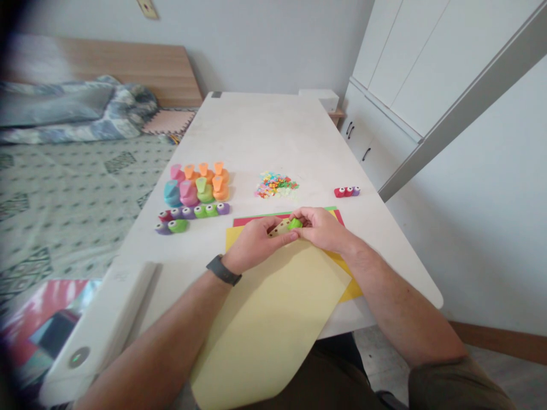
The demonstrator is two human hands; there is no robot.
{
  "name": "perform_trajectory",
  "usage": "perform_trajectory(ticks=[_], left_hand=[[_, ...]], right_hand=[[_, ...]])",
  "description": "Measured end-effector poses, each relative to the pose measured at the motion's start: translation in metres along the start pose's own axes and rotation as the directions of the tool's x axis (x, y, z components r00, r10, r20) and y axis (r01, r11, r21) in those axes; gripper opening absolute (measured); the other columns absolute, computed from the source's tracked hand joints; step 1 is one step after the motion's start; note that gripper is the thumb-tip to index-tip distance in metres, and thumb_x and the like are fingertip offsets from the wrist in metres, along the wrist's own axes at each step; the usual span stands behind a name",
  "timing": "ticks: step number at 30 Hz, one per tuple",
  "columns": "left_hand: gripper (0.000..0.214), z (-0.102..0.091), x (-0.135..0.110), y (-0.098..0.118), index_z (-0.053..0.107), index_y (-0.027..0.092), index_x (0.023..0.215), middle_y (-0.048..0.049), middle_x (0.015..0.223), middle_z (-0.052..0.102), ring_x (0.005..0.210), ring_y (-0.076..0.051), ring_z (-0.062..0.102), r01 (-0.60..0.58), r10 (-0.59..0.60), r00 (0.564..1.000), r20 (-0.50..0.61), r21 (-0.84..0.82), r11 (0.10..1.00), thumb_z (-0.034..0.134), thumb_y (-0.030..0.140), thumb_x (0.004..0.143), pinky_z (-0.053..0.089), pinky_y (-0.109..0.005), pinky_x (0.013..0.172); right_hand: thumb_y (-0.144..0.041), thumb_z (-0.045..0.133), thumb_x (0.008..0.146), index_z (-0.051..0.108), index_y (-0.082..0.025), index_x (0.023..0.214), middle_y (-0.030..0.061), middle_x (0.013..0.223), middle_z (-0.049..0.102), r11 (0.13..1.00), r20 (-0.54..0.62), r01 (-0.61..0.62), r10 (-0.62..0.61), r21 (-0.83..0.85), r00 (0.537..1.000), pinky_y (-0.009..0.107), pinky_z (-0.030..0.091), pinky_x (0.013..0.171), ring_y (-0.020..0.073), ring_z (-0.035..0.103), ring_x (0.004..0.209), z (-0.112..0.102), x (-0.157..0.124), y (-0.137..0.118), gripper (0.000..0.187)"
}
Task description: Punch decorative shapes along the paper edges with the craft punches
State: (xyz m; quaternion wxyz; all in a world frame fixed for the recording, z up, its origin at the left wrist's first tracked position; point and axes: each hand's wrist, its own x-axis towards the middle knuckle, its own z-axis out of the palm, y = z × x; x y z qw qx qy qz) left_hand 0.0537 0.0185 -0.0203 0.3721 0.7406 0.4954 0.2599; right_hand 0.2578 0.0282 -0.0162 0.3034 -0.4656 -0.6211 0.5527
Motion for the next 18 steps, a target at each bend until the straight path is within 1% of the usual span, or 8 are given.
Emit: perform_trajectory(ticks=[4, 9, 14, 18], left_hand=[[0.052, 0.0, 0.001, -0.002, 0.064, 0.017, 0.079, 0.0029, 0.066, 0.053, 0.061, -0.012, 0.042, -0.018, 0.018, 1.0, -0.014, 0.003, 1.0, 0.064, 0.069, 0.084, 0.025, -0.028, 0.054], [0.052, -0.001, 0.002, -0.005, 0.063, 0.018, 0.079, 0.0036, 0.066, 0.051, 0.06, -0.012, 0.041, -0.021, 0.021, 1.0, 0.009, 0.01, 1.0, 0.064, 0.069, 0.083, 0.024, -0.027, 0.054], [0.05, -0.001, 0.004, -0.007, 0.058, 0.018, 0.073, 0.0039, 0.064, 0.047, 0.059, -0.011, 0.038, -0.027, 0.027, 1.0, -0.002, 0.036, 0.999, 0.065, 0.067, 0.084, 0.022, -0.028, 0.054], [0.05, 0.0, 0.004, -0.007, 0.058, 0.018, 0.072, 0.0038, 0.064, 0.047, 0.06, -0.011, 0.039, -0.017, 0.017, 1.0, -0.002, 0.039, 0.999, 0.066, 0.066, 0.083, 0.022, -0.028, 0.054]], right_hand=[[-0.023, 0.076, 0.076, 0.071, -0.019, 0.101, 0.0041, 0.091, 0.074, 1.0, 0.0, 0.012, -0.012, -0.022, 1.0, 0.031, 0.051, 0.074, 0.0182, 0.066, 0.083, 0.0, 0.0, 0.001, 0.026], [-0.024, 0.076, 0.078, 0.07, -0.017, 0.103, 0.0045, 0.092, 0.074, 0.995, 0.013, 0.047, -0.046, -0.088, 0.999, 0.029, 0.05, 0.074, 0.018, 0.066, 0.083, -0.001, 0.003, 0.008, 0.026], [-0.023, 0.074, 0.078, 0.071, -0.018, 0.104, 0.0046, 0.092, 0.074, 0.99, 0.006, 0.044, -0.043, -0.135, 0.999, 0.03, 0.05, 0.072, 0.0186, 0.066, 0.082, -0.002, 0.005, 0.013, 0.027], [-0.022, 0.075, 0.078, 0.071, -0.018, 0.103, 0.0041, 0.091, 0.074, 0.99, 0.0, 0.043, -0.043, -0.134, 0.999, 0.03, 0.05, 0.072, 0.0184, 0.066, 0.082, -0.001, 0.007, 0.014, 0.026]])
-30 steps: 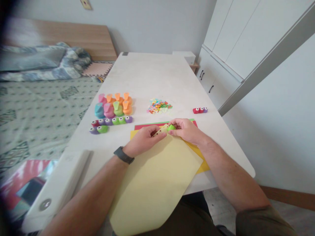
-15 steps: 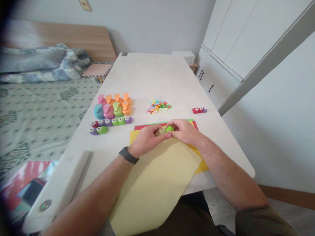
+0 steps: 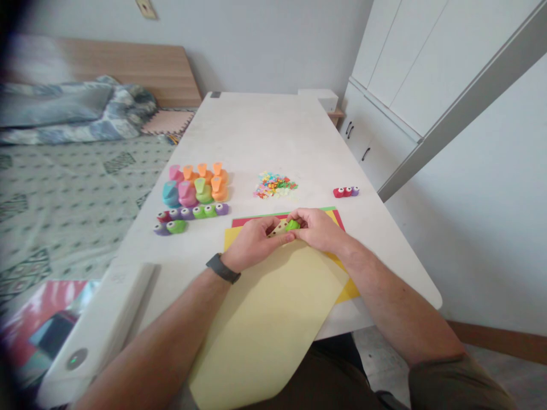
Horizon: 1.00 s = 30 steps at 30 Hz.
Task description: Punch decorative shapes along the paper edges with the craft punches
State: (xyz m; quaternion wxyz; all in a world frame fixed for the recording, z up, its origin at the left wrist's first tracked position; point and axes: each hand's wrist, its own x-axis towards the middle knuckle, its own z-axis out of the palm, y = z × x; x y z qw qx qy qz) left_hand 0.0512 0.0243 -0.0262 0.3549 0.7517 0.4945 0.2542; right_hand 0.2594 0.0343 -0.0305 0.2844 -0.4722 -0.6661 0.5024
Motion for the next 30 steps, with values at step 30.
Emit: perform_trajectory(ticks=[30], left_hand=[[0.024, 0.0, -0.009, -0.007, 0.067, 0.019, 0.09, -0.0017, 0.078, 0.068, 0.068, -0.016, 0.057, -0.008, 0.002, 0.998, -0.058, -0.1, 0.995, 0.055, 0.039, 0.095, 0.039, -0.026, 0.059]], right_hand=[[-0.047, 0.076, 0.086, 0.073, -0.019, 0.098, 0.0065, 0.092, 0.074, 0.856, -0.13, -0.053, 0.139, 0.515, 0.982, 0.028, 0.053, 0.07, 0.0176, 0.068, 0.081, -0.013, 0.002, -0.003, 0.031]])
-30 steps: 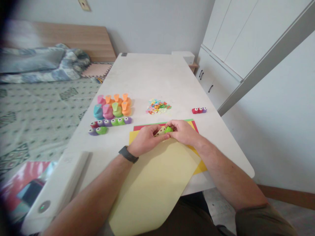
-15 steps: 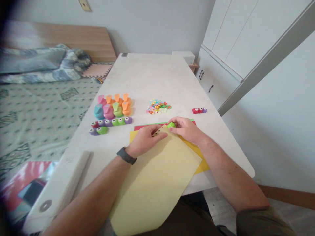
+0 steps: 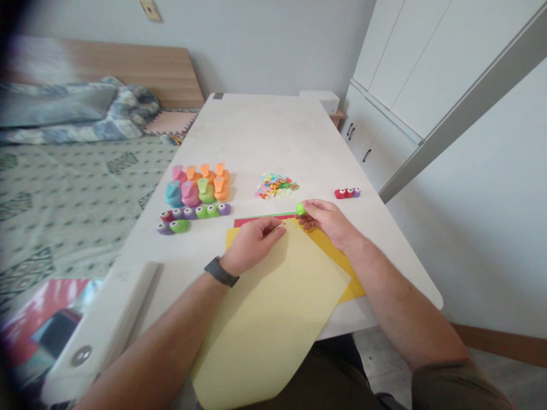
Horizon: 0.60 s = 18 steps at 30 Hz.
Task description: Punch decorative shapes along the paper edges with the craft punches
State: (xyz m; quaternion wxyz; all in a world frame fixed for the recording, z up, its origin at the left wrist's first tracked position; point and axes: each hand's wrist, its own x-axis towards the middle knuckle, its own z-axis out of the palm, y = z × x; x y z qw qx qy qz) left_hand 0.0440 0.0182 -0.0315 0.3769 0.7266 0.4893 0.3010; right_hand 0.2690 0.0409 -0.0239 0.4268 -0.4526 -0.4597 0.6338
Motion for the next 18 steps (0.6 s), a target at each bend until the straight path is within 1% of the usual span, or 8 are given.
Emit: perform_trajectory(ticks=[5, 10, 14, 16, 18], left_hand=[[0.025, 0.001, 0.0, -0.003, 0.066, 0.019, 0.088, -0.002, 0.079, 0.068, 0.069, -0.016, 0.057, -0.016, 0.016, 1.0, -0.004, 0.009, 1.0, 0.054, 0.04, 0.095, 0.038, -0.026, 0.059], [0.027, 0.001, 0.0, -0.003, 0.066, 0.019, 0.089, -0.0018, 0.078, 0.068, 0.068, -0.016, 0.056, -0.028, 0.028, 1.0, 0.01, 0.009, 1.0, 0.053, 0.041, 0.096, 0.039, -0.027, 0.06], [0.028, 0.0, 0.0, -0.002, 0.067, 0.019, 0.089, -0.0024, 0.08, 0.069, 0.069, -0.016, 0.056, -0.016, 0.016, 1.0, 0.005, 0.017, 1.0, 0.054, 0.043, 0.095, 0.038, -0.027, 0.06], [0.027, 0.0, 0.0, -0.002, 0.067, 0.019, 0.089, -0.0022, 0.079, 0.068, 0.068, -0.016, 0.056, -0.011, 0.011, 1.0, 0.001, 0.019, 1.0, 0.054, 0.042, 0.095, 0.038, -0.027, 0.06], [0.026, 0.0, 0.0, -0.003, 0.067, 0.019, 0.09, -0.002, 0.08, 0.069, 0.069, -0.016, 0.057, -0.014, 0.014, 1.0, 0.001, 0.012, 1.0, 0.054, 0.041, 0.095, 0.038, -0.026, 0.061]], right_hand=[[-0.053, 0.073, 0.087, 0.072, -0.018, 0.088, 0.0103, 0.091, 0.075, 0.999, -0.028, -0.023, 0.024, 0.04, 0.999, 0.029, 0.054, 0.066, 0.0187, 0.069, 0.078, 0.001, 0.002, -0.003, 0.035], [-0.055, 0.075, 0.085, 0.072, -0.019, 0.091, 0.0109, 0.101, 0.075, 0.999, -0.041, -0.035, 0.035, 0.003, 0.999, 0.03, 0.055, 0.069, 0.0196, 0.07, 0.084, 0.001, 0.015, 0.001, 0.036], [-0.06, 0.077, 0.08, 0.073, -0.019, 0.089, 0.0091, 0.097, 0.075, 0.995, -0.116, 0.029, -0.04, -0.097, 0.992, 0.028, 0.053, 0.07, 0.0188, 0.068, 0.086, -0.005, 0.034, 0.01, 0.042], [-0.062, 0.077, 0.079, 0.073, -0.018, 0.089, 0.0084, 0.092, 0.074, 0.985, -0.152, 0.055, -0.08, -0.163, 0.985, 0.028, 0.052, 0.069, 0.0182, 0.067, 0.084, -0.009, 0.041, 0.015, 0.045], [-0.063, 0.075, 0.08, 0.073, -0.018, 0.089, 0.008, 0.09, 0.074, 0.975, -0.16, 0.073, -0.108, -0.208, 0.981, 0.028, 0.051, 0.067, 0.0172, 0.065, 0.08, -0.013, 0.044, 0.017, 0.046]])
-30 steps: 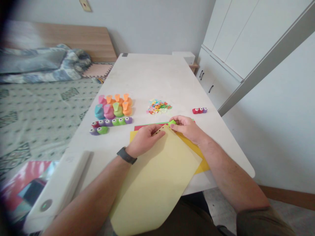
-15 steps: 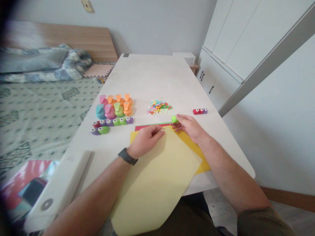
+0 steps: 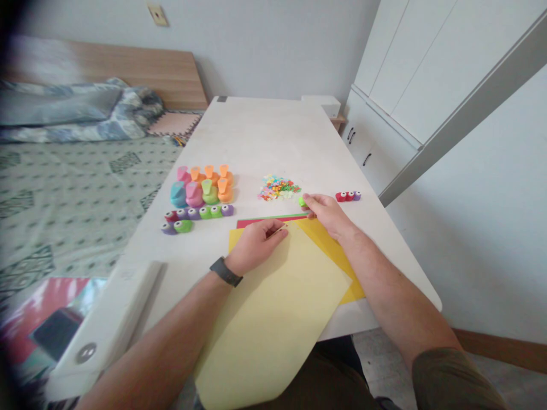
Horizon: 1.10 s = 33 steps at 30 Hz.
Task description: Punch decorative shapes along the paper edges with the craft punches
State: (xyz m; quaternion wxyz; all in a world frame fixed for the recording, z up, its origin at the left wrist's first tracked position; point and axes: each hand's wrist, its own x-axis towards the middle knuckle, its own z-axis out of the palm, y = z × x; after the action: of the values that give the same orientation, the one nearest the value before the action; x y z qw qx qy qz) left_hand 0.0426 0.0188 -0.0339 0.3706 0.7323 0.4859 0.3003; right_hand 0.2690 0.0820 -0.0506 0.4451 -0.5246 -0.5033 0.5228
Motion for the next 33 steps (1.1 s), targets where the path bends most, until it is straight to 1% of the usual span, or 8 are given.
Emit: perform_trajectory(ticks=[5, 8, 12, 18, 22, 28, 31, 33], left_hand=[[0.025, 0.001, -0.001, -0.003, 0.068, 0.018, 0.09, -0.0024, 0.081, 0.07, 0.07, -0.016, 0.058, -0.012, 0.012, 1.0, -0.005, -0.013, 1.0, 0.055, 0.039, 0.095, 0.039, -0.026, 0.061], [0.024, 0.002, -0.001, -0.003, 0.068, 0.018, 0.091, -0.0022, 0.081, 0.07, 0.07, -0.016, 0.058, -0.011, 0.011, 1.0, -0.006, -0.021, 1.0, 0.055, 0.038, 0.095, 0.039, -0.026, 0.062], [0.024, 0.001, -0.001, -0.001, 0.068, 0.019, 0.09, -0.0019, 0.08, 0.069, 0.069, -0.016, 0.058, -0.012, 0.012, 1.0, -0.005, -0.018, 1.0, 0.055, 0.038, 0.094, 0.039, -0.026, 0.062], [0.024, 0.0, -0.001, 0.0, 0.068, 0.019, 0.088, -0.0021, 0.079, 0.069, 0.069, -0.016, 0.057, -0.003, 0.003, 1.0, -0.002, -0.002, 1.0, 0.055, 0.038, 0.094, 0.039, -0.027, 0.061], [0.024, 0.0, -0.001, -0.002, 0.069, 0.019, 0.09, -0.0026, 0.081, 0.071, 0.07, -0.016, 0.059, -0.001, 0.001, 1.0, 0.002, -0.011, 1.0, 0.055, 0.039, 0.094, 0.041, -0.027, 0.062], [0.023, 0.0, -0.001, -0.002, 0.069, 0.019, 0.09, -0.0029, 0.082, 0.071, 0.071, -0.017, 0.059, 0.0, 0.0, 1.0, 0.004, -0.005, 1.0, 0.055, 0.038, 0.094, 0.041, -0.027, 0.062], [0.023, 0.0, 0.0, -0.001, 0.068, 0.019, 0.088, -0.003, 0.083, 0.071, 0.07, -0.017, 0.059, -0.004, 0.004, 1.0, 0.002, 0.0, 1.0, 0.055, 0.037, 0.094, 0.04, -0.027, 0.062], [0.023, 0.0, 0.0, -0.001, 0.067, 0.019, 0.086, -0.0028, 0.081, 0.07, 0.069, -0.016, 0.058, -0.004, 0.004, 1.0, -0.007, 0.009, 1.0, 0.055, 0.037, 0.093, 0.038, -0.027, 0.061]], right_hand=[[-0.063, 0.074, 0.082, 0.074, -0.018, 0.091, 0.0061, 0.087, 0.073, 0.999, 0.005, 0.036, -0.036, -0.034, 0.999, 0.026, 0.047, 0.062, 0.0121, 0.057, 0.064, -0.004, 0.002, 0.001, 0.046], [-0.063, 0.075, 0.081, 0.075, -0.018, 0.094, 0.0051, 0.086, 0.072, 0.996, -0.008, 0.049, -0.05, -0.078, 0.999, 0.026, 0.045, 0.06, 0.0106, 0.053, 0.06, -0.004, 0.002, -0.001, 0.047], [-0.063, 0.076, 0.079, 0.075, -0.019, 0.102, 0.0042, 0.084, 0.072, 0.996, -0.017, 0.043, -0.045, -0.072, 0.999, 0.026, 0.043, 0.058, 0.0117, 0.054, 0.06, -0.004, 0.003, -0.002, 0.049], [-0.062, 0.075, 0.079, 0.076, -0.018, 0.097, 0.0036, 0.083, 0.071, 0.99, -0.023, 0.052, -0.055, -0.13, 0.998, 0.027, 0.042, 0.059, 0.0108, 0.051, 0.059, -0.004, 0.002, -0.004, 0.047], [-0.062, 0.076, 0.079, 0.076, -0.018, 0.1, 0.0042, 0.084, 0.072, 0.991, -0.03, 0.048, -0.052, -0.122, 0.998, 0.027, 0.043, 0.059, 0.0105, 0.051, 0.058, -0.004, 0.002, -0.003, 0.048], [-0.064, 0.074, 0.079, 0.076, -0.019, 0.102, 0.0032, 0.083, 0.068, 0.99, -0.081, 0.064, -0.075, -0.124, 0.994, 0.027, 0.042, 0.056, 0.0109, 0.051, 0.059, -0.006, 0.002, -0.004, 0.05], [-0.062, 0.074, 0.08, 0.075, -0.019, 0.106, 0.0019, 0.082, 0.067, 0.986, -0.055, 0.08, -0.089, -0.15, 0.995, 0.027, 0.043, 0.058, 0.0117, 0.051, 0.062, -0.005, -0.003, -0.012, 0.05], [-0.059, 0.076, 0.079, 0.073, -0.019, 0.109, 0.002, 0.083, 0.067, 0.977, -0.019, 0.106, -0.111, -0.184, 0.994, 0.029, 0.046, 0.062, 0.0131, 0.054, 0.066, 0.0, -0.007, -0.02, 0.05]])
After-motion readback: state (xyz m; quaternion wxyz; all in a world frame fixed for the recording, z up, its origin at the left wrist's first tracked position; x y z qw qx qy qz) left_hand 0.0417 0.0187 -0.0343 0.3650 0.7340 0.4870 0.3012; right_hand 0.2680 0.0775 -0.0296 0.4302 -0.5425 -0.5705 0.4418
